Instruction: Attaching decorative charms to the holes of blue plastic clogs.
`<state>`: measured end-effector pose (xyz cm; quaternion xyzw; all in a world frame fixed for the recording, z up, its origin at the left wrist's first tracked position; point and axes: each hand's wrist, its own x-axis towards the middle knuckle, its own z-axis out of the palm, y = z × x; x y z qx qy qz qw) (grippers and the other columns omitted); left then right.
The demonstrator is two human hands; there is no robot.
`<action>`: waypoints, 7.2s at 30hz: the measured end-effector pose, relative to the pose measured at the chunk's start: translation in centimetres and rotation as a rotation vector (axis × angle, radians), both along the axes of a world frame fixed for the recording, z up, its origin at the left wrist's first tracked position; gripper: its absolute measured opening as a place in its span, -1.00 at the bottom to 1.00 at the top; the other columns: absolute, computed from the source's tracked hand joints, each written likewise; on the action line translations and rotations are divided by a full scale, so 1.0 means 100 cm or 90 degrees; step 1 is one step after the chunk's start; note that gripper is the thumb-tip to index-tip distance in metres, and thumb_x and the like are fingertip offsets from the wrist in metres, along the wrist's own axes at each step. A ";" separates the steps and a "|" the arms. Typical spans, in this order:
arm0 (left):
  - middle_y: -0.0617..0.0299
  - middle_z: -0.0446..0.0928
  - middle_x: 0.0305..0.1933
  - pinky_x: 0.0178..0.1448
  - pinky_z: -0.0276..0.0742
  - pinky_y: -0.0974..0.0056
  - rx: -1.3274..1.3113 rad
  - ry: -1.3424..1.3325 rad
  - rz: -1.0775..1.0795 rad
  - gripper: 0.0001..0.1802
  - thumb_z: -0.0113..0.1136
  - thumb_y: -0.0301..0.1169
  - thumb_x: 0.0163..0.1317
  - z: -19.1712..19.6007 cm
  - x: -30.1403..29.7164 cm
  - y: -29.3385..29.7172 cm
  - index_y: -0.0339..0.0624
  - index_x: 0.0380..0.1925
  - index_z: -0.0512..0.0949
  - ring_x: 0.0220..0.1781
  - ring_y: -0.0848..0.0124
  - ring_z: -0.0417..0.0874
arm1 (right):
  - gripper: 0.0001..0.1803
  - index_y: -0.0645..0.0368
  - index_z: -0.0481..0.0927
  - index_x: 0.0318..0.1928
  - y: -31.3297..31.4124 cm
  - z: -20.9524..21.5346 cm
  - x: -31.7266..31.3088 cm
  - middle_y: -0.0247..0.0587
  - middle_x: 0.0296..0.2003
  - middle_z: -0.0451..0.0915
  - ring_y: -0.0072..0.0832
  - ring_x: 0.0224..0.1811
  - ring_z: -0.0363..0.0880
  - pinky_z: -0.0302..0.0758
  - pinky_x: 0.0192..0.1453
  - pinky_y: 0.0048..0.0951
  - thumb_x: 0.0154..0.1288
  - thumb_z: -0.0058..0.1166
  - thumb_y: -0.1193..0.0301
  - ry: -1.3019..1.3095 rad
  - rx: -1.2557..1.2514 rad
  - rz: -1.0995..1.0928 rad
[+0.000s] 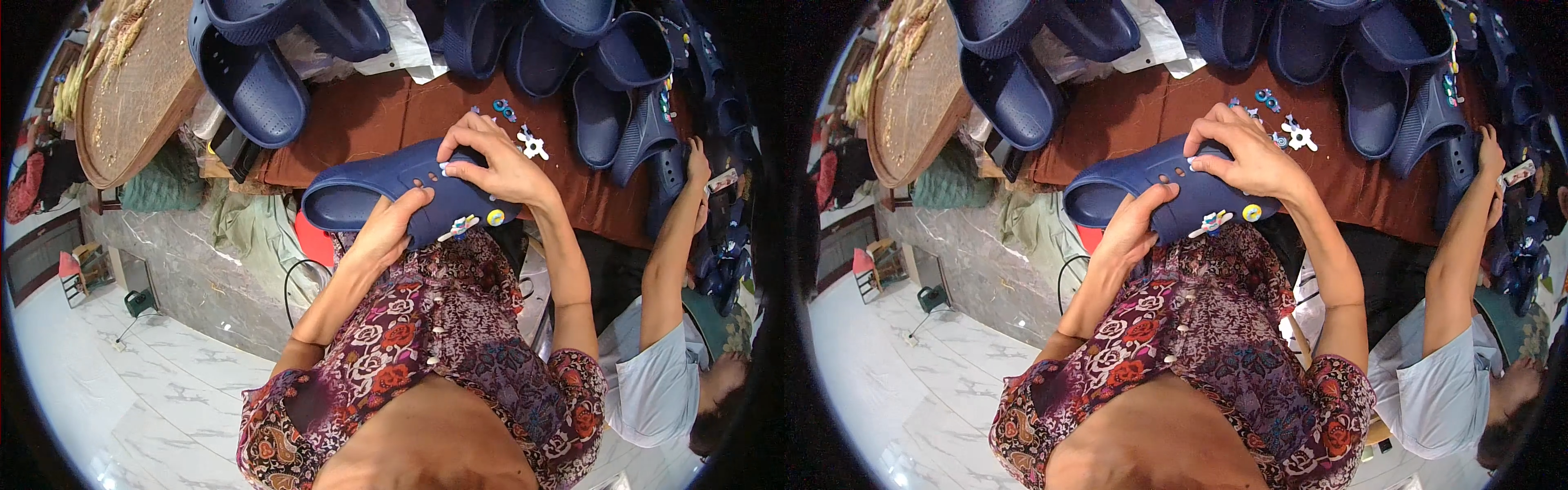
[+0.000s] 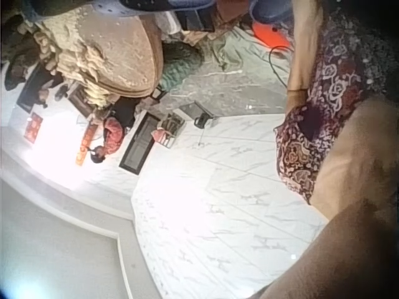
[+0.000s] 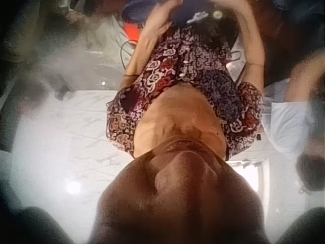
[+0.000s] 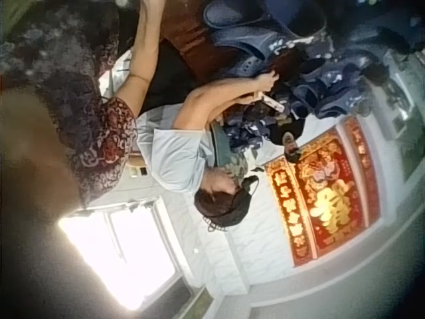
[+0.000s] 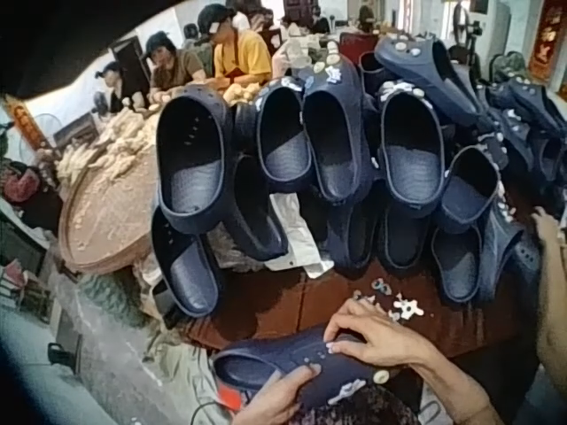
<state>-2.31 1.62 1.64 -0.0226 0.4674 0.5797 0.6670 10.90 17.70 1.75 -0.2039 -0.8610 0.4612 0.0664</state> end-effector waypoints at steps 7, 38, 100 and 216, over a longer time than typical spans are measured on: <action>0.16 0.58 -0.09 0.04 0.61 0.27 -0.035 -0.035 0.010 -0.69 0.17 -0.50 0.20 0.004 -0.005 0.004 -0.32 -0.03 0.49 -0.11 0.36 0.66 | -0.81 0.07 0.65 -0.22 0.000 -0.010 0.006 -0.26 -0.21 0.46 -0.31 -0.04 0.41 0.29 0.14 -0.28 0.16 0.22 0.31 0.075 -0.008 -0.008; 0.08 0.63 -0.09 0.09 0.61 0.18 -0.108 -0.045 0.089 -0.72 0.16 -0.43 0.22 -0.005 -0.022 -0.024 -0.34 -0.09 0.53 -0.09 0.28 0.69 | -0.83 0.16 0.66 -0.17 0.018 -0.040 0.081 -0.14 -0.33 0.54 -0.18 -0.20 0.52 0.43 -0.08 -0.22 0.22 0.12 0.50 -0.054 0.256 -0.327; 0.09 0.61 -0.09 -0.06 0.68 0.27 -0.032 0.017 0.064 -0.68 0.23 -0.44 0.25 -0.006 -0.002 -0.005 -0.35 -0.04 0.50 -0.13 0.35 0.70 | -0.86 0.13 0.66 -0.31 -0.049 0.002 -0.001 -0.28 -0.38 0.50 -0.31 -0.24 0.49 0.35 -0.14 -0.30 0.15 0.23 0.36 0.123 0.172 -0.128; 0.13 0.61 -0.15 -0.04 0.67 0.32 -0.012 0.035 0.083 -0.79 0.12 -0.51 0.31 -0.007 -0.008 0.003 -0.39 -0.11 0.51 -0.13 0.43 0.66 | -0.83 0.17 0.69 -0.20 -0.066 0.010 0.029 -0.21 -0.33 0.58 -0.35 -0.28 0.58 0.49 -0.16 -0.40 0.18 0.20 0.56 0.176 0.115 -0.396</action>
